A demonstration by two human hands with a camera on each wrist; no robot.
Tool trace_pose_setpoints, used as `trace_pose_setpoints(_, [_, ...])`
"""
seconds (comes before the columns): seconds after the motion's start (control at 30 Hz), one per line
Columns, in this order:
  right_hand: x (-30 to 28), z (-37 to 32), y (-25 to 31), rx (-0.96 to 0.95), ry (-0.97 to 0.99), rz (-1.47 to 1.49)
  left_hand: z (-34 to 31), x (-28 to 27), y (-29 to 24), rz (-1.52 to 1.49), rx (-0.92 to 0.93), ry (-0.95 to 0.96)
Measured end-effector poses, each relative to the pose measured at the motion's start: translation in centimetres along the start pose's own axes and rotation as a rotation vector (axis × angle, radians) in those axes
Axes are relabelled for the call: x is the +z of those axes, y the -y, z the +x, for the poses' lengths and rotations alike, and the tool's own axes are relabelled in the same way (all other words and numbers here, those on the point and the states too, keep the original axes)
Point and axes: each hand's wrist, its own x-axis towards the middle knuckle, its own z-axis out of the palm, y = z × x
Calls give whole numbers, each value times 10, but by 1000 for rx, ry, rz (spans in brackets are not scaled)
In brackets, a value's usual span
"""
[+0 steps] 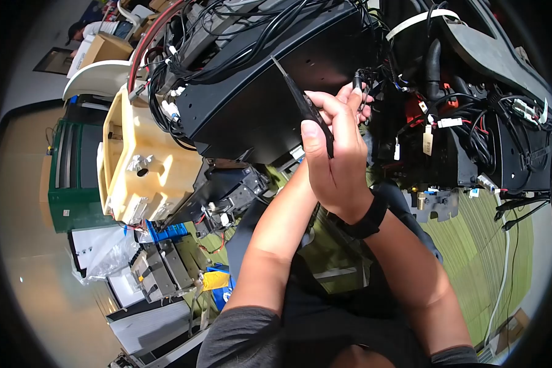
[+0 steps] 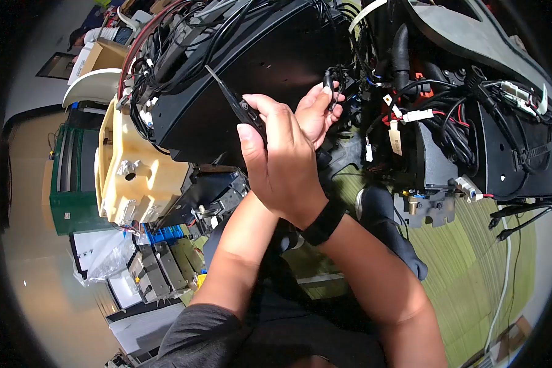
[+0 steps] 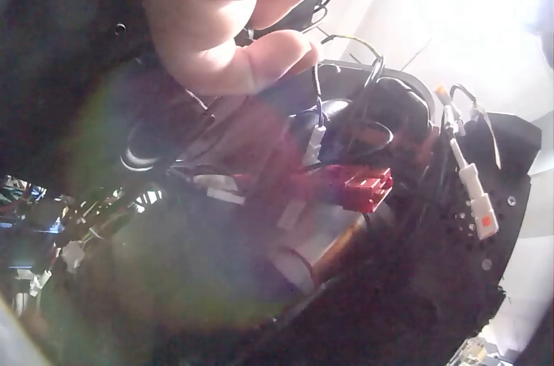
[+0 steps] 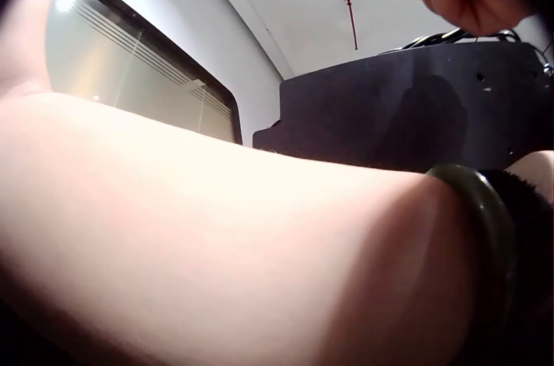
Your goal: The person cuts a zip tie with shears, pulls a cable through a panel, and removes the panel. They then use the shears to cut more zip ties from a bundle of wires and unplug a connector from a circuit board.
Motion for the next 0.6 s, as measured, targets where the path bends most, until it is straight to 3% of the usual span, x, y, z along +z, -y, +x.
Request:
trace_pose_setpoints(0.2, [10, -3, -3, -28, -57, -21, 2, 4, -1, 89, -2, -91])
trace_pose_setpoints(0.47, [5, -3, -3, -58, -69, 17, 2, -4, -7, 57, -50, 38])
trace_pose_setpoints(0.6, [4, -4, -3, -65, -77, 24, 1, 3, -8, 97, -58, -78])
